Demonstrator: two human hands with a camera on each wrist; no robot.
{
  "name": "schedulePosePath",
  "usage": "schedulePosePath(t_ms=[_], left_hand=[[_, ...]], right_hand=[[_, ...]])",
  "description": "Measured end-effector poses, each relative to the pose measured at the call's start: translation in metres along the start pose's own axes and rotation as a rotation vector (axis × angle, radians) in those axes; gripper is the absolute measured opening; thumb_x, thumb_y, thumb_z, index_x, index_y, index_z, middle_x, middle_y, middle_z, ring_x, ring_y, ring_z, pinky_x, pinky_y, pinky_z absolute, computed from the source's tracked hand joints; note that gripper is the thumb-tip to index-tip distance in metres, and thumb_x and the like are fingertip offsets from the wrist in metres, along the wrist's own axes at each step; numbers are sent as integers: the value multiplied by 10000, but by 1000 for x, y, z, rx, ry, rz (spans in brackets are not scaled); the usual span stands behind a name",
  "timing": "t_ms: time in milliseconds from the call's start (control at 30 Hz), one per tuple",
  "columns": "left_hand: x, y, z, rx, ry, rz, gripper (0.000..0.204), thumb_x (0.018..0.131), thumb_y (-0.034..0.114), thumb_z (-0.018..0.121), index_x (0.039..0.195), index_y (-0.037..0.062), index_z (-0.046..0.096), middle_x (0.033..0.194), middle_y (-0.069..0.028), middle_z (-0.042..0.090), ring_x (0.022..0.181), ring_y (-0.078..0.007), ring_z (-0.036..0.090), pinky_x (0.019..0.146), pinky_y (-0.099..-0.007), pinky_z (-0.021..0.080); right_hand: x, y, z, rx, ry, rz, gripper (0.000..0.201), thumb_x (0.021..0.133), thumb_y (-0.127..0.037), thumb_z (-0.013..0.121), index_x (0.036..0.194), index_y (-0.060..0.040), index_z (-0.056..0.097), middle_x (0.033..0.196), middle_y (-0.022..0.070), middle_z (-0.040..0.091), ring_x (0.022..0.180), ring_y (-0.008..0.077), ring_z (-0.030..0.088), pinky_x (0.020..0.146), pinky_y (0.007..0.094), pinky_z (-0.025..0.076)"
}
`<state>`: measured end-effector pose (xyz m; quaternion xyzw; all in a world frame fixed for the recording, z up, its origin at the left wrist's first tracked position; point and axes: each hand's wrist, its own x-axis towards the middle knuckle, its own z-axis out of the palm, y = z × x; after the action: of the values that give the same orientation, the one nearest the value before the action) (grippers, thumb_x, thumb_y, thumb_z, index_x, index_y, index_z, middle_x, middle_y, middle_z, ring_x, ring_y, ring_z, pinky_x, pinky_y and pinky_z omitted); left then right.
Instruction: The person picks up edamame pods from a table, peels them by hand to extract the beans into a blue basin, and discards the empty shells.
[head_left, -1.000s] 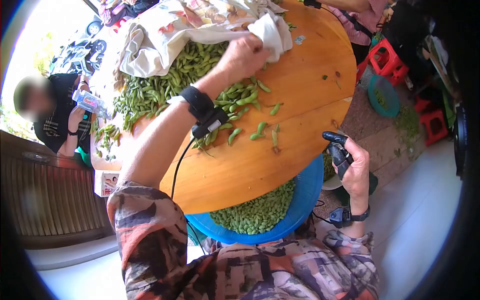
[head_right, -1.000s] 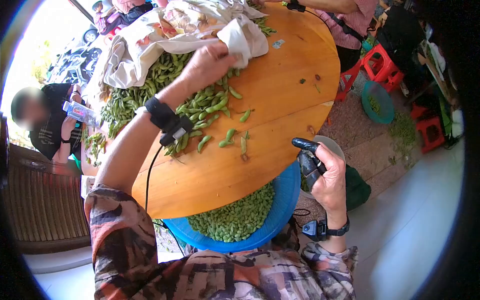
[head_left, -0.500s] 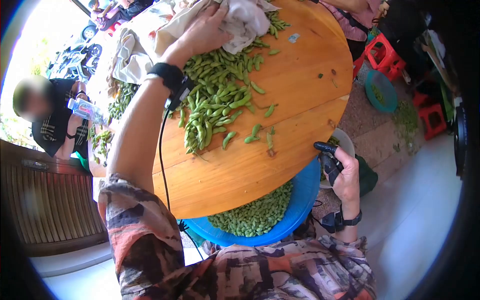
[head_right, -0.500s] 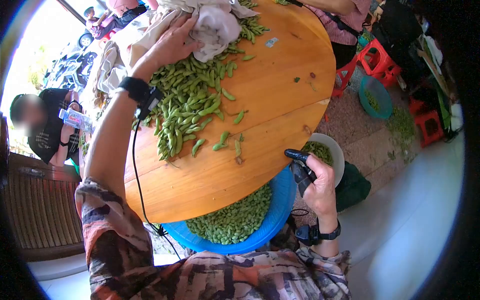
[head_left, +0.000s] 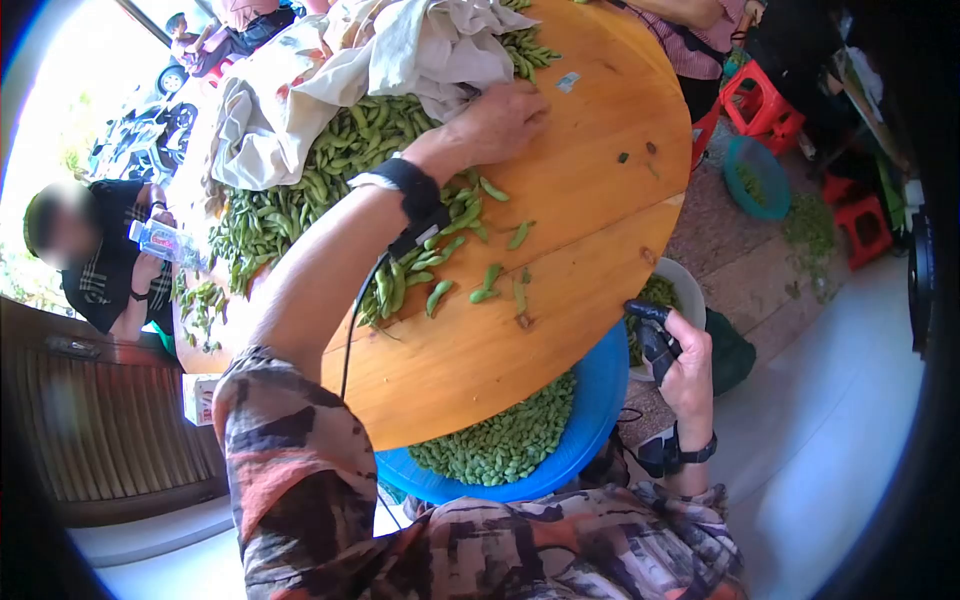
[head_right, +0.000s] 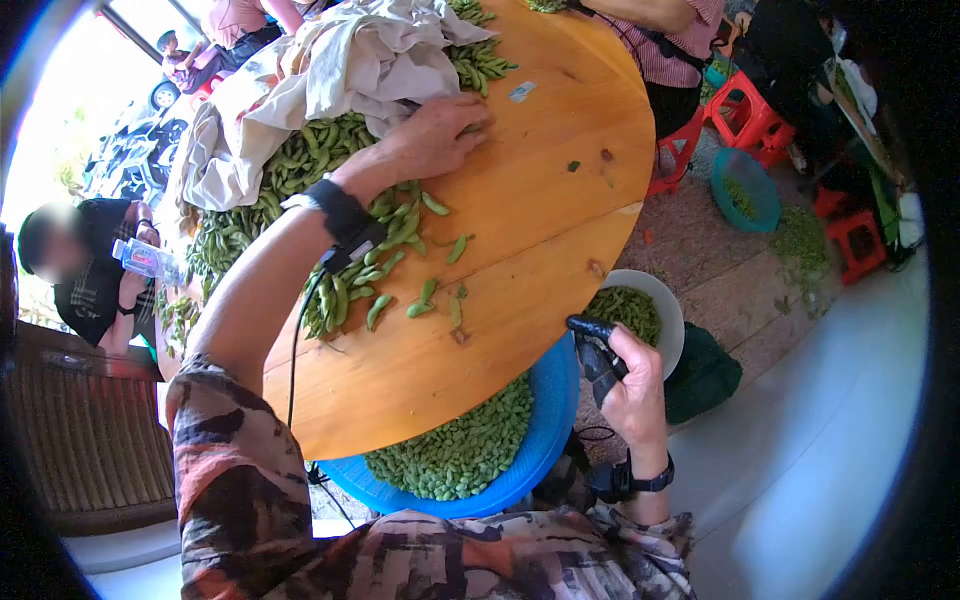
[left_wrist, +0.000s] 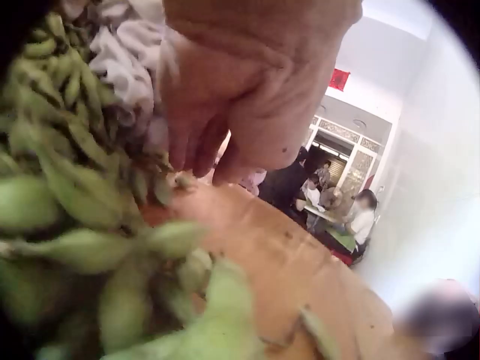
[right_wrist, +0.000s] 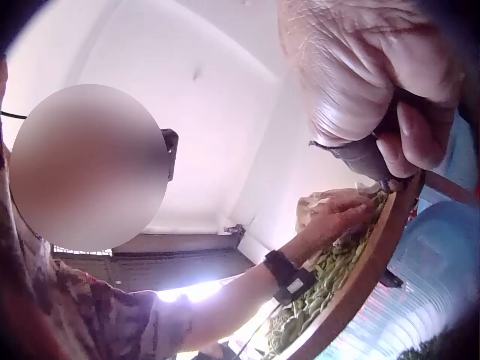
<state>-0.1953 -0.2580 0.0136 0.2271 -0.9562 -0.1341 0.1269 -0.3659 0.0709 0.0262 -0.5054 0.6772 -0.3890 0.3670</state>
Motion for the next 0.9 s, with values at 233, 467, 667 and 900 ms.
schedulePosePath(t_ms=[233,467,667,900], left_hand=[[54,-46,46,306,253,-257,483,931,256,566,1353,41,476,1450,-176,430,1282,-412,432,1028,-474,418],[27,-21,9,828,-515,102,461,954,292,509,1347,52,520,1424,-150,462,1328,-374,380,1060,-455,389],[-82,16,-25,245,-190,-112,275,906,240,544,1103,106,680,1329,-111,524,1271,-270,449,1051,-419,397],[-124,27,-87,546,-141,-80,249,854,192,645,1083,102,676,1264,-101,571,1190,-295,535,1034,-404,415]], right_hand=[[-5,2,0,-22,50,-36,258,878,-17,593,1122,7,673,824,41,612,722,81,567,610,220,437],[-7,2,6,10,50,-74,247,876,-12,603,1113,13,667,826,47,606,754,96,569,659,241,451],[-17,8,8,101,7,-115,235,872,-19,592,1092,32,657,825,60,610,750,109,565,681,261,463],[-21,9,10,89,44,-211,223,882,-31,582,1076,48,657,831,67,619,768,113,564,706,259,470]])
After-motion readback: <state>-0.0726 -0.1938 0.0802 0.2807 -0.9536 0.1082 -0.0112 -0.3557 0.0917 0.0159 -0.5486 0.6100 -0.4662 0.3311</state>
